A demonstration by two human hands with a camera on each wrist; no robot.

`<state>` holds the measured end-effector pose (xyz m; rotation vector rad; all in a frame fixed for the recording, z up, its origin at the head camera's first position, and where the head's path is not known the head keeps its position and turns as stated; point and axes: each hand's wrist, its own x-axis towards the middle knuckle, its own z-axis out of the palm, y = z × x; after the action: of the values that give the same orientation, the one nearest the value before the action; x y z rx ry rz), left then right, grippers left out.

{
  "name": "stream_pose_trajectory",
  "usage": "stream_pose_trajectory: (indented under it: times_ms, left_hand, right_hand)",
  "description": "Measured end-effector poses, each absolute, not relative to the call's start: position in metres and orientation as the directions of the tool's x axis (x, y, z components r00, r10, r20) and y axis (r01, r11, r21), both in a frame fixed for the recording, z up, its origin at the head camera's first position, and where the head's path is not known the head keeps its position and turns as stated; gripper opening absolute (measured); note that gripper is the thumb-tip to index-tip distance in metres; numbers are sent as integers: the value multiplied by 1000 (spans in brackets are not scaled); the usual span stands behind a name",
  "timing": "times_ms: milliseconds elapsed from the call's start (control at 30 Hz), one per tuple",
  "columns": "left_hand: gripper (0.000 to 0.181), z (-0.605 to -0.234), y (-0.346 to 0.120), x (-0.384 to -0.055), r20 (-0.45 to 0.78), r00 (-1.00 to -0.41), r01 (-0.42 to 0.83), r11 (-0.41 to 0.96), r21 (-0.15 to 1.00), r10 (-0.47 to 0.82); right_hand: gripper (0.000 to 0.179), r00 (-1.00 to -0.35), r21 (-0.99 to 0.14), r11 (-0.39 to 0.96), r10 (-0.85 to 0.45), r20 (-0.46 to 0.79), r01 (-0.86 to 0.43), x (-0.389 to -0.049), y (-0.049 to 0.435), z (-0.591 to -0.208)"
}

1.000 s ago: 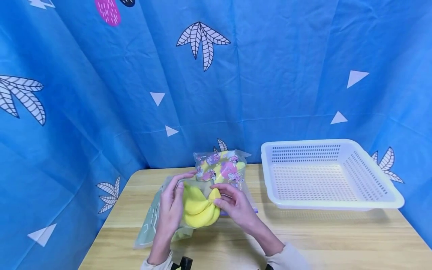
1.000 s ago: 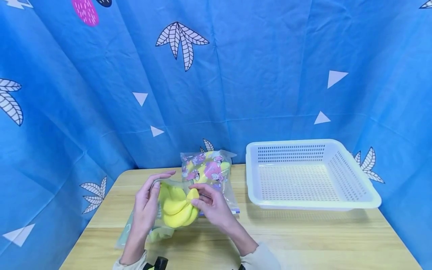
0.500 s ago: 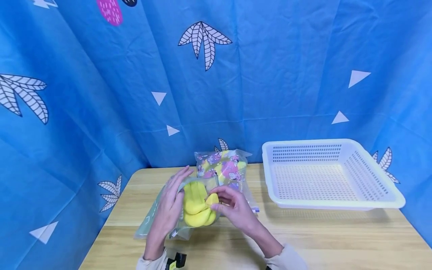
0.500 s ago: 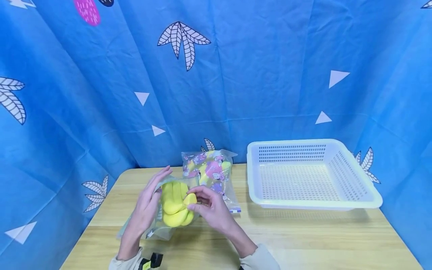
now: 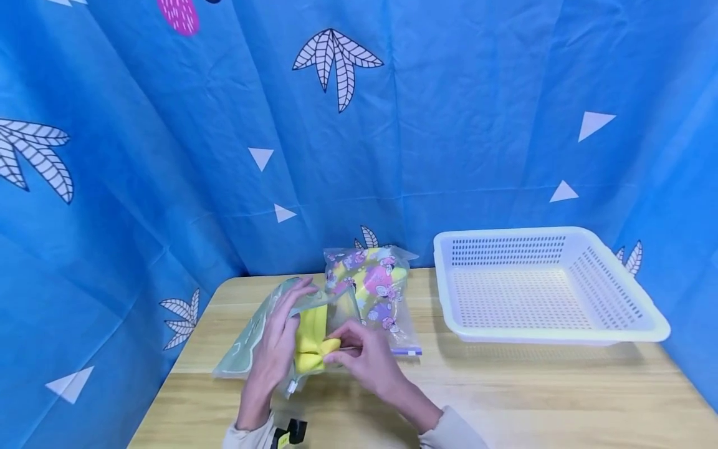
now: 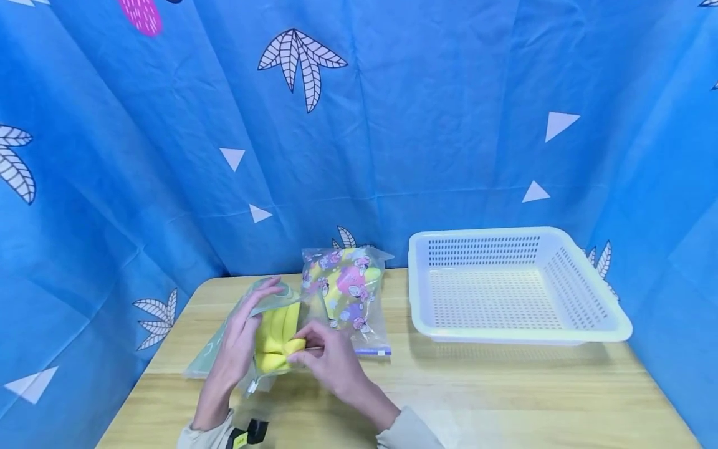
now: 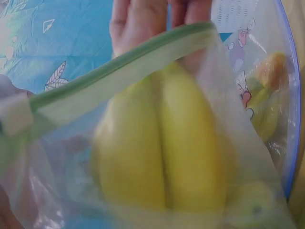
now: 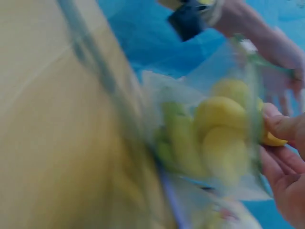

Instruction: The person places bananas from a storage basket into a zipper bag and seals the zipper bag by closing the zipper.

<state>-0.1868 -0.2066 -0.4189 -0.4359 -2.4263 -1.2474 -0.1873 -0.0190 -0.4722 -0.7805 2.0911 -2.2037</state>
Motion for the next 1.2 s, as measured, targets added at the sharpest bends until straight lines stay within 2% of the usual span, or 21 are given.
stream_pose_trajectory:
  times_ms: [133,400,567,767,967,1200]
  left_hand:
    - [56,-422,-212,-188,464,-880,433,573,696,102]
    - [54,-438,-228,-194,529,-828,517,619,591,186]
    - [62,-450,-236,-193,490,-848,479,689,544,203]
    - [68,-458,-248,-185,382,-897,412,741,531,224]
    - [74,-460,-261,-176,299,-922,381,722,577,248]
    - [63,-468,-277,-162,283,-937,344,684,644,205]
  right_hand:
    - [25,-875,-935,-129,-328,355,-331,-188,-36,-484]
    - [16,-843,-864,117,-317,435,-490,-192,-48,-506]
    - [14,-830,-833,164,-306,467,-529,-192,-59,-519]
    - [13,-839,-834,201,-318,441,-515,-190,-68,-529]
    - [13,-870,-880,182,-333,364,-438,-193,-70,-532]
    - [15,-876,-905,139,-347,334,-401,-194,-73,-535]
